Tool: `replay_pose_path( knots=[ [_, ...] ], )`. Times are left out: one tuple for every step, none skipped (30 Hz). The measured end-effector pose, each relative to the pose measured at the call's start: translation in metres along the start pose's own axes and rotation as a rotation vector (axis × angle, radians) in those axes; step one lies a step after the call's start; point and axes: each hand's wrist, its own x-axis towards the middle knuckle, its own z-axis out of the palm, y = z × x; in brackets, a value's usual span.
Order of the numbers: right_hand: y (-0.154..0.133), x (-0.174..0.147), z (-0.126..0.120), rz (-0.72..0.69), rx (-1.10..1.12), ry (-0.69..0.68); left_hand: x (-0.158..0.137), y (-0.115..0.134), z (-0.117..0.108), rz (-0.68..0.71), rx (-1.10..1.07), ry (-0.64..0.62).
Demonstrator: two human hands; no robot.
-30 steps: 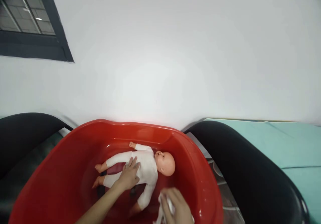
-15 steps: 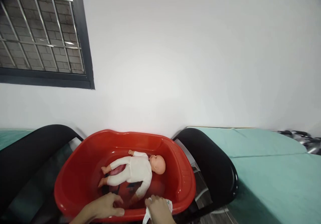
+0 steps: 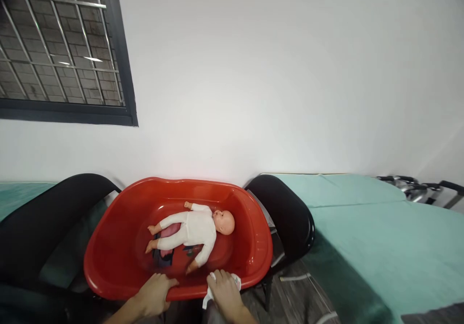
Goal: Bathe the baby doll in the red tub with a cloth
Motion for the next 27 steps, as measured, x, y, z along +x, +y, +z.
replay_pose_path(
  knots=[
    [-0.001, -0.001, -0.006, 0.002, 0.008, -0.013, -0.001, 0.001, 0.000, 0.011, 0.032, 0.027],
    [-0.002, 0.000, -0.014, 0.008, 0.021, -0.027, -0.002, 0.002, -0.001, 0.019, 0.051, 0.049],
    [-0.001, 0.002, -0.022, 0.016, 0.040, -0.041, -0.002, 0.002, -0.004, 0.026, 0.052, 0.061],
    [0.001, 0.005, -0.032, 0.021, 0.063, -0.052, -0.001, 0.002, -0.008, 0.027, 0.038, 0.068],
    [0.004, 0.010, -0.042, 0.022, 0.088, -0.061, 0.000, 0.002, -0.014, 0.024, 0.019, 0.080],
    [0.007, 0.016, -0.052, 0.014, 0.110, -0.068, 0.002, 0.001, -0.021, 0.018, 0.000, 0.093],
    [0.012, 0.022, -0.063, 0.001, 0.126, -0.077, 0.004, 0.001, -0.029, 0.010, -0.014, 0.105],
    [0.016, 0.028, -0.074, -0.015, 0.133, -0.081, 0.006, 0.000, -0.037, 0.006, -0.026, 0.116],
    [0.021, 0.034, -0.085, -0.029, 0.136, -0.083, 0.008, -0.001, -0.045, 0.007, -0.040, 0.123],
    [0.025, 0.039, -0.094, -0.039, 0.135, -0.082, 0.010, -0.002, -0.053, 0.007, -0.056, 0.130],
    [0.028, 0.042, -0.102, -0.044, 0.135, -0.080, 0.011, -0.002, -0.060, 0.009, -0.075, 0.126],
    [0.031, 0.044, -0.109, -0.048, 0.138, -0.078, 0.011, -0.003, -0.065, 0.011, -0.095, 0.120],
    [0.033, 0.046, -0.114, -0.051, 0.141, -0.076, 0.010, -0.002, -0.070, 0.014, -0.116, 0.111],
    [0.034, 0.046, -0.118, -0.055, 0.145, -0.078, 0.009, -0.002, -0.074, 0.018, -0.133, 0.099],
    [0.036, 0.046, -0.121, -0.060, 0.149, -0.081, 0.008, -0.001, -0.078, 0.021, -0.146, 0.084],
    [0.037, 0.046, -0.123, -0.067, 0.153, -0.084, 0.007, 0.001, -0.082, 0.023, -0.157, 0.068],
    [0.039, 0.047, -0.125, -0.073, 0.156, -0.087, 0.006, 0.002, -0.086, 0.024, -0.170, 0.051],
    [0.040, 0.048, -0.127, -0.076, 0.160, -0.088, 0.005, 0.003, -0.091, 0.025, -0.184, 0.037],
    [0.042, 0.050, -0.129, -0.075, 0.163, -0.089, 0.006, 0.004, -0.096, 0.030, -0.193, 0.025],
    [0.044, 0.052, -0.131, -0.071, 0.166, -0.088, 0.007, 0.005, -0.101, 0.042, -0.196, 0.029],
    [0.046, 0.055, -0.133, -0.066, 0.168, -0.088, 0.008, 0.005, -0.106, 0.060, -0.195, 0.041],
    [0.048, 0.058, -0.135, -0.063, 0.169, -0.089, 0.010, 0.004, -0.111, 0.076, -0.192, 0.043],
    [0.050, 0.060, -0.136, -0.066, 0.170, -0.090, 0.013, 0.004, -0.114, 0.086, -0.194, 0.038],
    [0.051, 0.061, -0.137, -0.073, 0.170, -0.092, 0.015, 0.003, -0.115, 0.091, -0.200, 0.019],
    [0.051, 0.061, -0.135, -0.084, 0.167, -0.096, 0.018, 0.001, -0.115, 0.095, -0.214, -0.012],
    [0.050, 0.061, -0.133, -0.096, 0.161, -0.098, 0.020, 0.000, -0.113, 0.099, -0.230, -0.042],
    [0.048, 0.060, -0.129, -0.107, 0.154, -0.098, 0.021, -0.002, -0.110, 0.102, -0.240, -0.065]
  ],
)
